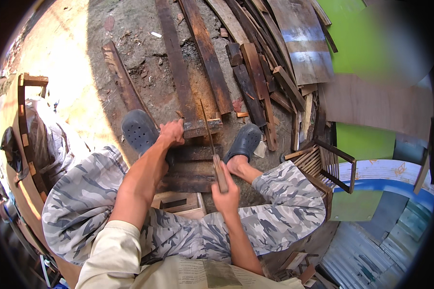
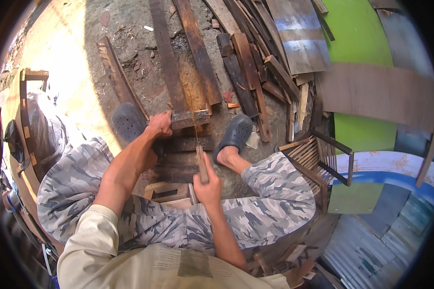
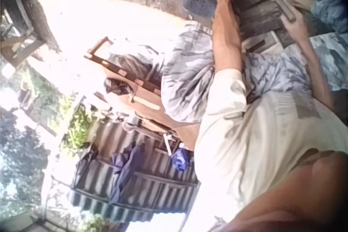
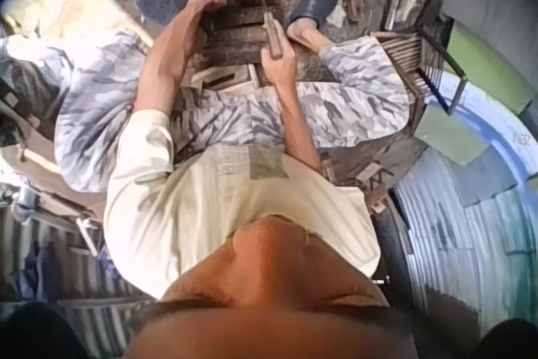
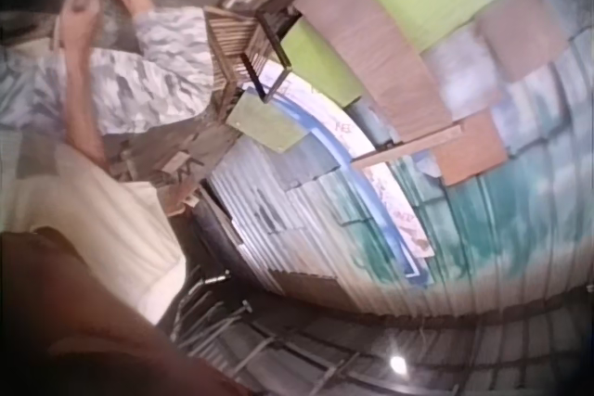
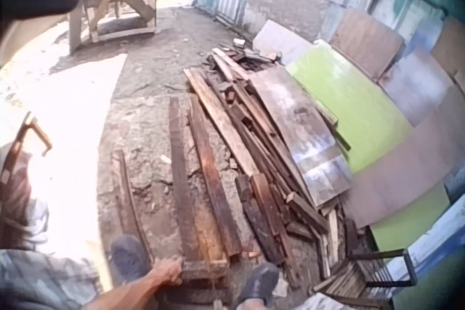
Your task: The person sits on the ground and uses a hand saw to cut a piece of wood placed between their legs. They hold the wood steady with their left hand and saw with their right hand, producing sawdust as they work.
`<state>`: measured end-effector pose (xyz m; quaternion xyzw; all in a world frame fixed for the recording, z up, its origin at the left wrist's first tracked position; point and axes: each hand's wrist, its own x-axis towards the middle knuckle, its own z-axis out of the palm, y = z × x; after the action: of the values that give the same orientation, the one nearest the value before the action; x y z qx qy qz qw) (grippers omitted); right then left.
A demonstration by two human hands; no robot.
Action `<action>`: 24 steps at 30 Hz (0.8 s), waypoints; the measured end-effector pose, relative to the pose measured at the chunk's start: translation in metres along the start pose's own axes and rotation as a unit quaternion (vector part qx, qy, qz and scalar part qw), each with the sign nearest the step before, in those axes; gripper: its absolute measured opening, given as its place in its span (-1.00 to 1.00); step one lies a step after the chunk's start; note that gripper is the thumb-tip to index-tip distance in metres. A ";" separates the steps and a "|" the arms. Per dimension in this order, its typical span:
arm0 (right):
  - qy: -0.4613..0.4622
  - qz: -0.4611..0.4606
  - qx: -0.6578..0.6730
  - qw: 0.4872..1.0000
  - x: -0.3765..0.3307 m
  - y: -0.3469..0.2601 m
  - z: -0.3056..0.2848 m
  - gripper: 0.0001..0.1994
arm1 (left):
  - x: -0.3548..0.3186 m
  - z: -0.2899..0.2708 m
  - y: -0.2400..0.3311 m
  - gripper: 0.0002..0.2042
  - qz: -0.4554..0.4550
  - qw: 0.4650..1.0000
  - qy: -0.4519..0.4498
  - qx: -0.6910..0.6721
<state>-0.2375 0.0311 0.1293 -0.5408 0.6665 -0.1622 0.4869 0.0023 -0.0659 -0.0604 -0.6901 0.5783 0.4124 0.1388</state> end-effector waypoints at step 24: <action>0.012 -0.106 0.042 0.993 -0.028 0.002 -0.021 -0.29 | -0.015 -0.007 0.017 -0.43 0.018 1.000 0.006 0.012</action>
<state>-0.2579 0.0496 0.1512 -0.5858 0.6035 -0.2474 0.4811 -0.0099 -0.0656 -0.0406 -0.6802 0.5964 0.4039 0.1357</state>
